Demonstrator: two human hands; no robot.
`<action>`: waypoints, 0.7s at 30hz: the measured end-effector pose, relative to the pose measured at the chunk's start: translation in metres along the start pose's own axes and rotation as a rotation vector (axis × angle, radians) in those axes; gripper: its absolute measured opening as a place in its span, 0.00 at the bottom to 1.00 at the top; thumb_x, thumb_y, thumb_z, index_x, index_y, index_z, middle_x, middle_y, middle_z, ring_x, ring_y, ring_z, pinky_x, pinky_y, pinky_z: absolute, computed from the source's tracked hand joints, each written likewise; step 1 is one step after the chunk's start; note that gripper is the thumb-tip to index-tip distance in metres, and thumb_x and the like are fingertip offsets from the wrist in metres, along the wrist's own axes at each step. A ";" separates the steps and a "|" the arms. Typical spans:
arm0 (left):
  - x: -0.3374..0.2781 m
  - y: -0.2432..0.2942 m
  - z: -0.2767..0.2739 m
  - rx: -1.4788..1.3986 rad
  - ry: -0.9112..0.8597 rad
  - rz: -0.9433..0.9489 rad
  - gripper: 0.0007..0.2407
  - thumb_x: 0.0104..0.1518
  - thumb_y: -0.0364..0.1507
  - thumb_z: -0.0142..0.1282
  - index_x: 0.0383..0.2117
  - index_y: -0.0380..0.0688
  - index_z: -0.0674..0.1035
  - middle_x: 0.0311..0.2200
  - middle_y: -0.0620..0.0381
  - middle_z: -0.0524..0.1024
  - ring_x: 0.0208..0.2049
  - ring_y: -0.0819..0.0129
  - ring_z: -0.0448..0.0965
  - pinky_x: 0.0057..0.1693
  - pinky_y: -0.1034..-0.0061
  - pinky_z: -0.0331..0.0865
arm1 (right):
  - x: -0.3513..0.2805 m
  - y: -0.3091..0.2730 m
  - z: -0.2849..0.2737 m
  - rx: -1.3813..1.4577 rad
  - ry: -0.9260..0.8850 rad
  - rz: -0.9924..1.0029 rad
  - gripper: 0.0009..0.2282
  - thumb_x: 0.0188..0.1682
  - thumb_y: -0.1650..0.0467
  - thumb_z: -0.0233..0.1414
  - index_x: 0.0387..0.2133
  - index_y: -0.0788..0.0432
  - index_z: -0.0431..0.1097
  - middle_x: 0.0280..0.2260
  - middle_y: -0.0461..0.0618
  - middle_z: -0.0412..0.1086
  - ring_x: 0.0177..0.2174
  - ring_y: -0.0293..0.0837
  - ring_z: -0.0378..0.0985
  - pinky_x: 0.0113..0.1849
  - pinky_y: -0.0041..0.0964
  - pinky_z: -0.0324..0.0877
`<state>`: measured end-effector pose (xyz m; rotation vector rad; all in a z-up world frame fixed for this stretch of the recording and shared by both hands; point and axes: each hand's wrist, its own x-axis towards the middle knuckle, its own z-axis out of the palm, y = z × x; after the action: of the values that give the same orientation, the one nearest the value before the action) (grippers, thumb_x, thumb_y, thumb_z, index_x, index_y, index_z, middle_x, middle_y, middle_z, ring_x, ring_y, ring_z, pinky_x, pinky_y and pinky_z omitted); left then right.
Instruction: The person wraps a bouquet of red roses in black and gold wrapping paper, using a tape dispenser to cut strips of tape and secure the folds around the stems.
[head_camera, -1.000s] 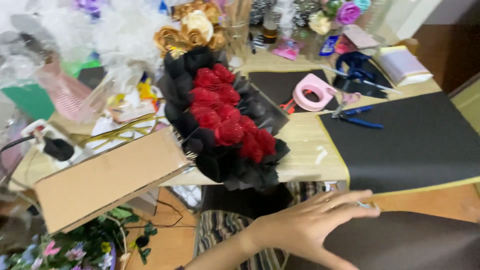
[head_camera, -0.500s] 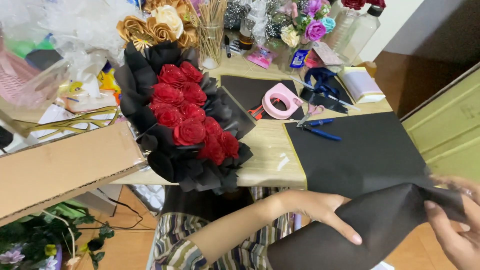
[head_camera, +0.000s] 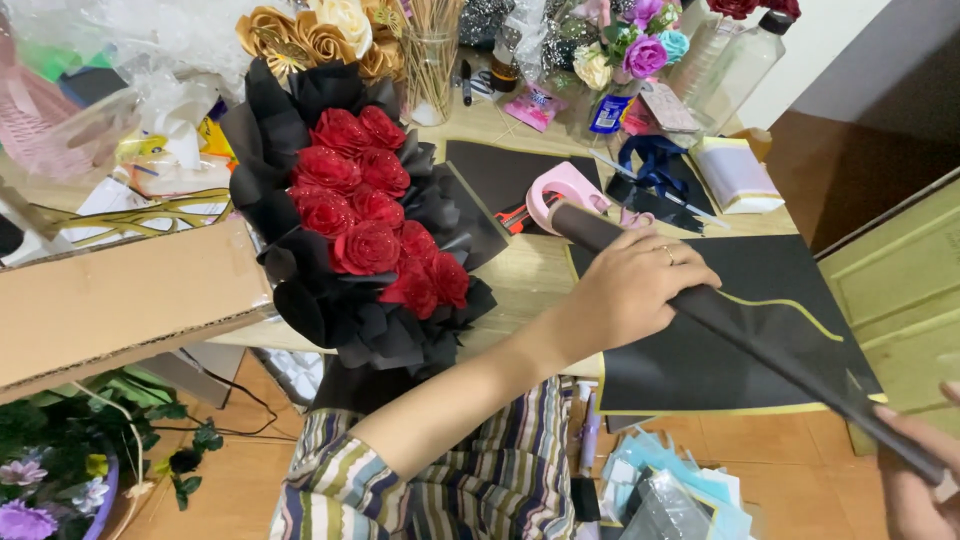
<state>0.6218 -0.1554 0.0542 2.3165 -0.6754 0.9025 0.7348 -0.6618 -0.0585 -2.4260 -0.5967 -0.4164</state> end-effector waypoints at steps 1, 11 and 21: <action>-0.005 0.003 -0.007 0.075 0.216 0.109 0.22 0.39 0.17 0.57 0.44 0.52 0.81 0.45 0.60 0.78 0.53 0.61 0.76 0.71 0.54 0.59 | -0.013 0.057 -0.007 0.060 -0.259 0.171 0.33 0.38 0.89 0.52 0.57 0.51 0.68 0.78 0.48 0.25 0.69 0.49 0.48 0.62 0.35 0.48; -0.103 -0.048 0.054 0.227 -0.029 -0.121 0.24 0.46 0.07 0.52 0.49 0.44 0.83 0.55 0.36 0.73 0.58 0.42 0.69 0.68 0.50 0.60 | -0.070 -0.240 0.114 -0.095 0.231 -0.375 0.16 0.43 0.79 0.51 0.42 0.51 0.79 0.60 0.60 0.64 0.59 0.54 0.65 0.61 0.51 0.56; -0.127 -0.048 0.046 0.210 -0.155 -0.199 0.25 0.44 0.21 0.58 0.54 0.48 0.80 0.55 0.39 0.72 0.59 0.45 0.69 0.69 0.48 0.56 | -0.096 -0.213 0.141 -0.086 0.214 -0.299 0.10 0.49 0.79 0.54 0.41 0.54 0.76 0.60 0.59 0.63 0.58 0.55 0.65 0.57 0.50 0.57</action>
<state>0.5896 -0.1199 -0.0807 2.6071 -0.4177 0.7388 0.5673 -0.4520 -0.1058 -2.3354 -0.8630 -0.8284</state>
